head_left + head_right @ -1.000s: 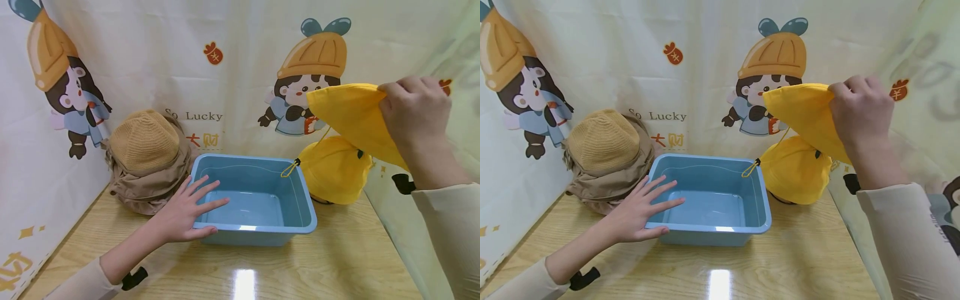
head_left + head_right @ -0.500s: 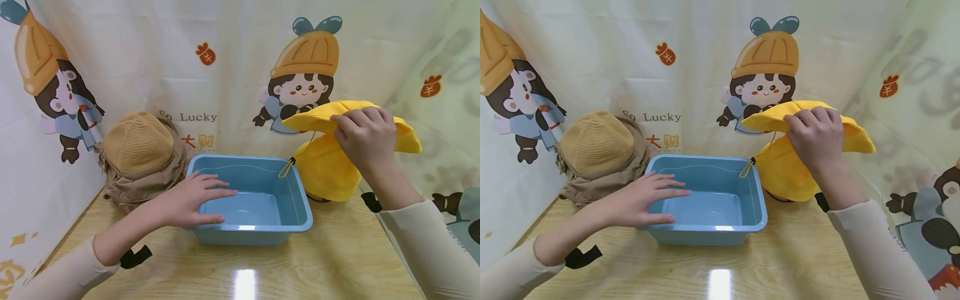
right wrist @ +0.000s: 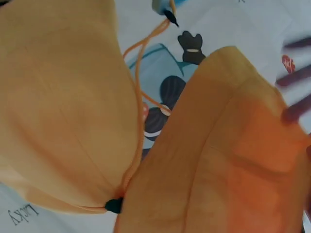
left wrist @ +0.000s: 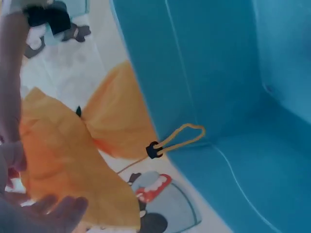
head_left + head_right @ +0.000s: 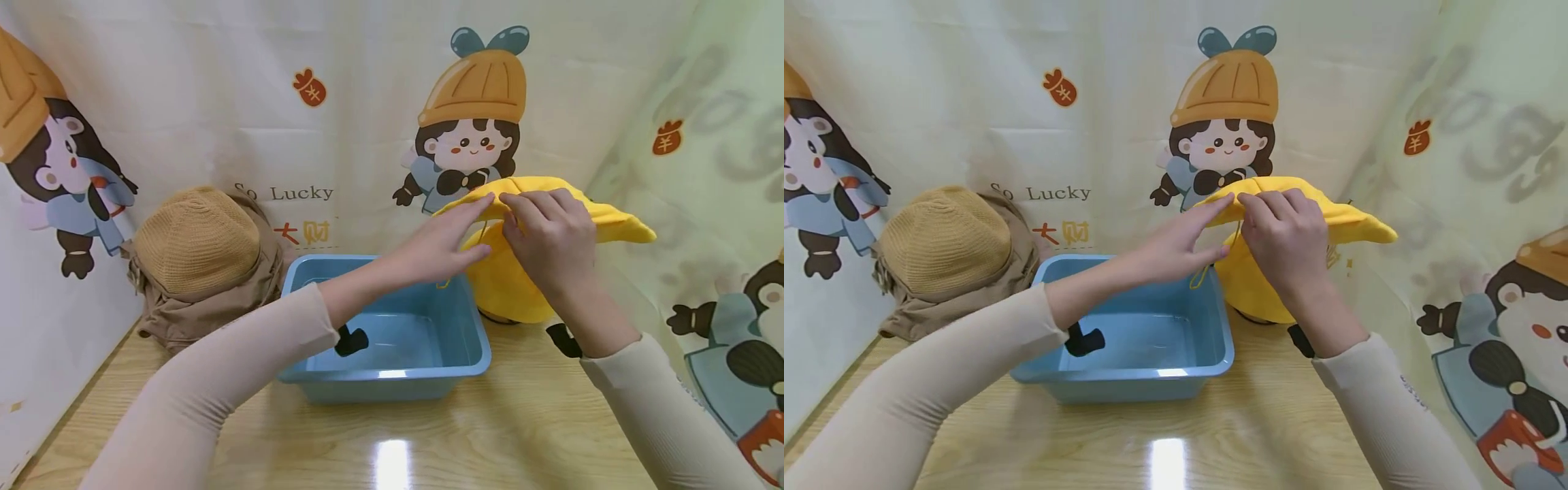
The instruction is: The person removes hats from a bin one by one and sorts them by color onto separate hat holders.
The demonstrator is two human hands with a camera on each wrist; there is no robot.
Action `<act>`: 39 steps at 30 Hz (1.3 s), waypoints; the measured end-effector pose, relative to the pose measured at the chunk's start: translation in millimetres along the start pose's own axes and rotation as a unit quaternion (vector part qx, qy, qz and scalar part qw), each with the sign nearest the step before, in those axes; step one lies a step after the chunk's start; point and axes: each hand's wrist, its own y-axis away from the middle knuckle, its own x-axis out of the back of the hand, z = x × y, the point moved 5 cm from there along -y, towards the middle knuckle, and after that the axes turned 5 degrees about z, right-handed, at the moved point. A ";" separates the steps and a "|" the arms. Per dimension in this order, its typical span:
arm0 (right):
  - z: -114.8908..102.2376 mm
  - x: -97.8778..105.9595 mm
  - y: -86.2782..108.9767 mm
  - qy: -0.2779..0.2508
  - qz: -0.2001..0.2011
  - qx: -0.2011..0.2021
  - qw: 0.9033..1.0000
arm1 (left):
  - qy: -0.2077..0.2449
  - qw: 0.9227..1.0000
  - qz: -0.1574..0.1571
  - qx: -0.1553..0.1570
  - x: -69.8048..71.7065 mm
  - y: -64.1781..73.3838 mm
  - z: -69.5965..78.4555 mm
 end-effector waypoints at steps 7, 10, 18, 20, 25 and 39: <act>8.4 14.2 4.5 -0.130 0.035 -0.048 0.990 | -0.077 0.988 0.137 -0.016 -10.6 -29.1 -3.6; 23.8 21.1 2.6 -0.146 0.024 -0.088 0.985 | -0.069 0.982 0.174 -0.011 -10.2 -35.9 -6.2; 51.2 3.1 17.2 -0.112 -0.075 -0.092 0.987 | 0.182 0.957 0.224 0.043 -17.4 -48.3 -14.4; 55.1 0.1 20.2 -0.123 -0.062 -0.114 0.984 | 0.279 0.928 0.236 0.067 -23.1 -49.8 -13.8; 56.0 -2.5 18.8 -0.147 0.003 -0.125 0.981 | 0.320 0.916 0.224 0.094 -33.3 -55.7 -4.7; 63.6 10.8 7.4 -0.084 0.093 -0.131 0.983 | 0.163 0.949 0.270 0.004 -15.2 -74.3 1.9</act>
